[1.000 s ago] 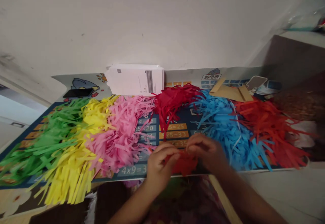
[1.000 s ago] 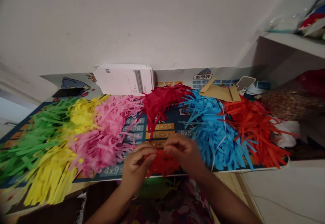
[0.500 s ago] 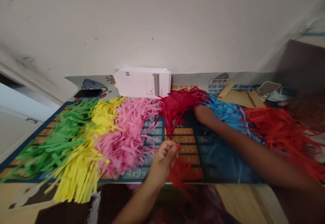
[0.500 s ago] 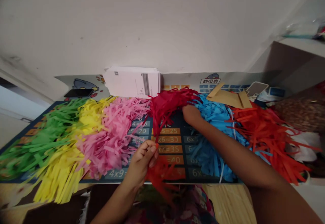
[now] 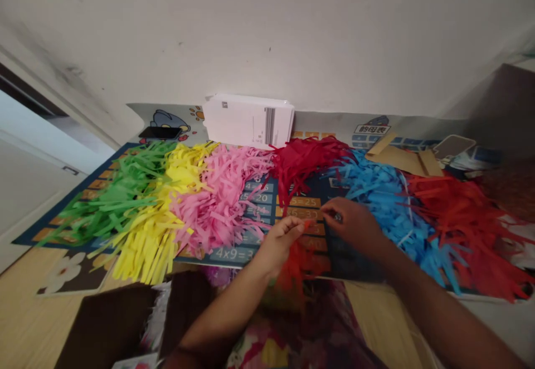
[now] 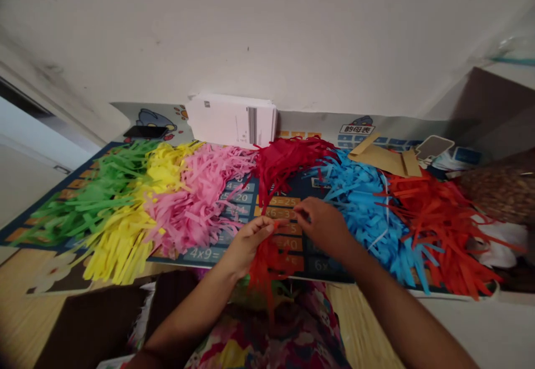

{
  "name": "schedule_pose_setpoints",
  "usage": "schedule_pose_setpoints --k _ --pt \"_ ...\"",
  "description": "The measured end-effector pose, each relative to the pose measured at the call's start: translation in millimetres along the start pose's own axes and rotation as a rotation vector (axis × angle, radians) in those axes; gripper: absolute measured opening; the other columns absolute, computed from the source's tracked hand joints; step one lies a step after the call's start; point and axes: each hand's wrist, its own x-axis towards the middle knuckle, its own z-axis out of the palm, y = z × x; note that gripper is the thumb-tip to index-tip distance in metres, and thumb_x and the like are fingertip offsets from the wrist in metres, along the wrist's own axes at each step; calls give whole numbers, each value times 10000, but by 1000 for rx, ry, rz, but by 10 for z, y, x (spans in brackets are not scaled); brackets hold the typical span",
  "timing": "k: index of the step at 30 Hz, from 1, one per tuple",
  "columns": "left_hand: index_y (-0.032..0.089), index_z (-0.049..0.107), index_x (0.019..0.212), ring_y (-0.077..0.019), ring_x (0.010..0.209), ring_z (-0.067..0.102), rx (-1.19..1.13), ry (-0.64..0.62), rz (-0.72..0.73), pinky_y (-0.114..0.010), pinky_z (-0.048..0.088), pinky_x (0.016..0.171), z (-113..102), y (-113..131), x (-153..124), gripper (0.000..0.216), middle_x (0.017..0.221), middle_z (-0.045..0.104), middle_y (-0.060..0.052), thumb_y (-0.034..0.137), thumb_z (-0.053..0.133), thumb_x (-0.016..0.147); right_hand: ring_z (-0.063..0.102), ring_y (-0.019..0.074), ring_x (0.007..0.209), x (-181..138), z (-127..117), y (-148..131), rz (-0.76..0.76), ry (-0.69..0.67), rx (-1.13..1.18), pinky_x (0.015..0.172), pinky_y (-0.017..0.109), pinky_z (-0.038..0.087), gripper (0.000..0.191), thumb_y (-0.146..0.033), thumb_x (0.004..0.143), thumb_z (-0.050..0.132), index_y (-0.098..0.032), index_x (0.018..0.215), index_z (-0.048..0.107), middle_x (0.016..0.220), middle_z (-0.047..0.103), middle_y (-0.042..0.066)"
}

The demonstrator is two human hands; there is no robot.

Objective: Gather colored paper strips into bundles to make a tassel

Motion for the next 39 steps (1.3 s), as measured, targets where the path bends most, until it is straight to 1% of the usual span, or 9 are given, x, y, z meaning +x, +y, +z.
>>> schedule_pose_setpoints --k 4,11,19,25,27,29,33,36,39 --pt "148 639 784 -119 668 575 -108 6 -89 -253 444 687 57 -119 36 447 724 643 1 465 891 596 673 205 883 -377 283 -250 -115 233 173 781 338 537 250 -239 962 496 -205 997 741 969 720 84" --pt "143 637 767 -81 612 508 -17 -17 -30 -210 389 613 87 -137 -61 440 685 596 26 500 862 641 698 182 848 -493 344 -250 -56 335 506 770 327 558 184 -285 947 582 -257 947 764 915 751 30" --pt "148 645 757 -88 620 479 115 -29 28 -211 365 605 143 -82 -94 454 678 575 21 555 825 666 718 193 830 -586 387 -291 -130 462 328 763 355 550 174 -223 937 590 -261 978 754 899 774 33" --pt "154 638 748 -80 580 472 79 9 -17 -208 378 576 100 -140 -50 444 669 564 24 543 831 656 720 190 826 -558 434 -271 -194 463 313 787 362 559 224 -195 936 546 -261 958 760 889 775 44" --pt "157 640 762 -97 608 516 103 -11 -1 -221 413 604 90 -134 -42 438 689 594 10 546 818 670 716 189 816 -570 418 -260 -111 459 419 789 355 558 183 -213 914 594 -270 925 768 867 771 30" --pt "161 643 794 -121 636 561 189 -51 42 -239 443 632 89 -99 -47 397 710 634 -9 538 758 748 710 186 783 -593 409 -256 83 462 590 744 329 560 108 -261 880 666 -273 884 774 848 765 17" --pt "170 664 847 -140 673 595 543 -39 271 -249 451 652 103 0 -80 219 756 684 -32 370 599 907 713 202 766 -638 460 -307 461 495 988 721 323 572 154 -368 749 802 -244 835 774 827 762 30" --pt "187 700 875 -157 745 626 757 -3 442 -261 477 708 118 32 -101 153 822 723 -44 262 573 916 715 217 764 -652 512 -378 571 473 1141 731 349 582 229 -392 692 837 -219 826 769 817 760 51" --pt "198 718 887 -164 742 646 832 -12 512 -269 505 726 123 37 -114 144 823 742 -47 235 581 914 708 214 757 -656 524 -428 595 479 1133 713 345 580 232 -391 673 845 -218 807 770 812 755 53"
